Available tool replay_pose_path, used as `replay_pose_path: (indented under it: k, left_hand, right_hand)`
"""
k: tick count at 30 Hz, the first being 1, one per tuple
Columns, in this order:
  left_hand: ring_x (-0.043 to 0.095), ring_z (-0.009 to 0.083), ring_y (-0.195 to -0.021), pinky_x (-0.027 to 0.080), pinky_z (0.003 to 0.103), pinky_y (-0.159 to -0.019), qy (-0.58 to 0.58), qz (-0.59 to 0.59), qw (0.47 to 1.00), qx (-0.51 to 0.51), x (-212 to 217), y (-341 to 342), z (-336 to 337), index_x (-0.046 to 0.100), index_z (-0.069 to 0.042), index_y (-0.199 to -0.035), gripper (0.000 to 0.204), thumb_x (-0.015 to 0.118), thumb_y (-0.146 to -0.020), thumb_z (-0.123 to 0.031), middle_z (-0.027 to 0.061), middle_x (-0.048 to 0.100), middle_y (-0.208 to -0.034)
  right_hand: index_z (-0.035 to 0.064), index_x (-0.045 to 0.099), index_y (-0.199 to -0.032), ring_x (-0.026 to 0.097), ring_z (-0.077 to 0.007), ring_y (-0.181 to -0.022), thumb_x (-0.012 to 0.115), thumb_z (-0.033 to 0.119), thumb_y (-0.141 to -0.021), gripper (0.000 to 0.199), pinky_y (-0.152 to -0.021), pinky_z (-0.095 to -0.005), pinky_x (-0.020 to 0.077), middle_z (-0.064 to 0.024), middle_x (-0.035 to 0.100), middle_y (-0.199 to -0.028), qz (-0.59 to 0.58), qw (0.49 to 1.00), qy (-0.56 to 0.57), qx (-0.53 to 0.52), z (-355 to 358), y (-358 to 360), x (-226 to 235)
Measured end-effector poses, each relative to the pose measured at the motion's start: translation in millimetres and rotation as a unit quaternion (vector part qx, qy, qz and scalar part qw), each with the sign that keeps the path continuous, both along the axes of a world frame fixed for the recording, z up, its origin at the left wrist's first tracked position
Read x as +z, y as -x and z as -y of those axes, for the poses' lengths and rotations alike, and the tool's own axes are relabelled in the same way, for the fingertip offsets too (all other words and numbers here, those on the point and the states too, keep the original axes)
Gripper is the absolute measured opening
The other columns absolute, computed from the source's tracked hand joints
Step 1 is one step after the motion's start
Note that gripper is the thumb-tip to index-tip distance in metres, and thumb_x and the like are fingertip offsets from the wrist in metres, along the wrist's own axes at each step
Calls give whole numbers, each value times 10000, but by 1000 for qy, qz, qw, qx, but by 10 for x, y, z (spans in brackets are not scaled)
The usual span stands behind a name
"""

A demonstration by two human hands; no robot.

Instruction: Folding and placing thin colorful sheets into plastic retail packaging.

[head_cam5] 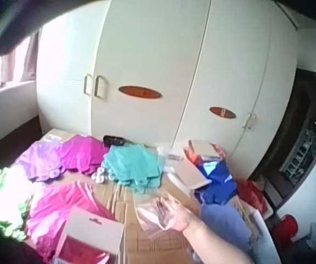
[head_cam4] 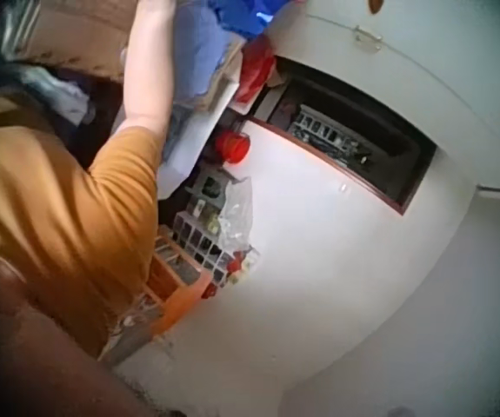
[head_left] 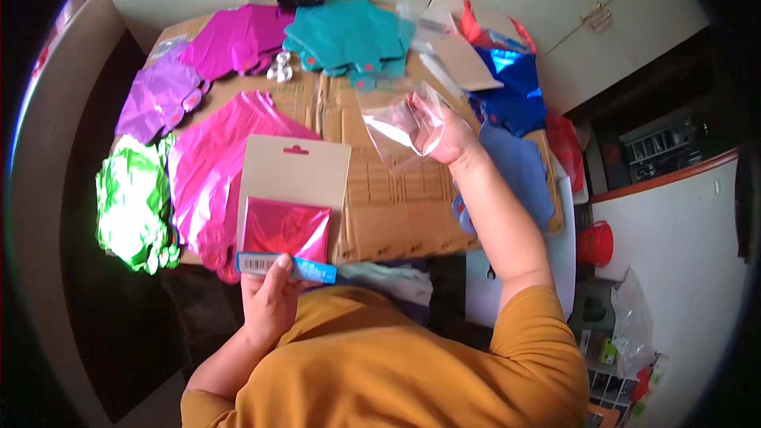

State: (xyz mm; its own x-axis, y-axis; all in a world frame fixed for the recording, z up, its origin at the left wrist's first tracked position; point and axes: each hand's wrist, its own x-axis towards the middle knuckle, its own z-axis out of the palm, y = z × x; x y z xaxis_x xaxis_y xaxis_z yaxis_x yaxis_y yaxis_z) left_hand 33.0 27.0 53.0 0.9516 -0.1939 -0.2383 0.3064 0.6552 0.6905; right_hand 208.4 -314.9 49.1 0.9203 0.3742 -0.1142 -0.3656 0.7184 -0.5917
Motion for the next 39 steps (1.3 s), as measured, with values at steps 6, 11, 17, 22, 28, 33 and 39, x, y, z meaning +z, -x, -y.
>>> replay_pose_path:
  k: [6, 11, 17, 22, 28, 33, 39]
  left_hand:
    - [648, 163, -726, 594, 429, -735, -31, -41, 998, -39, -87, 267, -151, 602, -33, -859, 163, 543, -984, -118, 46, 617, -749]
    - [642, 158, -716, 593, 409, -747, 3, -49, 997, -62, -190, 376, -131, 601, -34, -853, 168, 558, -979, -136, 41, 611, -745]
    - [686, 187, -786, 592, 390, -770, 14, -65, 994, -90, -380, 505, 82, 617, -44, -925, 136, 566, -981, -156, 65, 665, -842]
    - [693, 198, -844, 590, 384, -793, 28, -117, 984, -129, -526, 519, 209, 616, -64, -950, 125, 561, -987, -170, 62, 676, -885]
    - [687, 227, -933, 563, 428, -886, 79, -145, 975, -147, -704, 540, 325, 624, -60, -1022, 165, 527, -1007, -193, 83, 689, -983]
    - [655, 210, -1013, 536, 431, -939, 88, -147, 963, -206, -827, 583, 453, 619, -69, -1054, 168, 507, -1015, -187, 71, 673, -1065]
    - [642, 185, -995, 545, 411, -889, -50, -157, 964, -211, -693, 517, 383, 612, -91, -1055, 148, 570, -983, -212, 35, 656, -1031]
  right_hand:
    - [-5, 595, -1146, 634, -314, -1111, 518, 176, -981, 258, -947, -504, 506, -202, 662, -1137, -123, 982, 141, 25, -105, 715, -153]
    - [-18, 550, -1154, 678, -313, -902, 587, 239, -937, 338, -838, -497, 551, -193, 677, -997, -198, 919, 333, -73, 12, 986, 98]
    - [47, 625, -1148, 608, -340, -1055, 671, 212, -859, 336, -941, -434, 471, -159, 649, -1123, 383, 463, 770, -215, -584, 1579, 219]
    - [98, 681, -1061, 532, -319, -1199, 681, 189, -835, 243, -1074, -481, 348, -112, 630, -1216, 394, 403, 808, -169, -640, 1762, -131]
    - [38, 663, -984, 643, -187, -813, 693, 233, -881, 223, -743, -321, 505, -73, 680, -925, 212, 611, 704, -292, -849, 2412, -63]
    - [31, 677, -1006, 604, -73, -804, 697, 264, -913, 252, -702, -249, 495, -12, 687, -899, -98, 949, 257, -154, -1349, 2699, -601]
    - [47, 702, -1069, 615, -65, -850, 680, 201, -928, 210, -789, -256, 496, 6, 711, -965, 15, 919, 319, -231, -1529, 2645, -785]
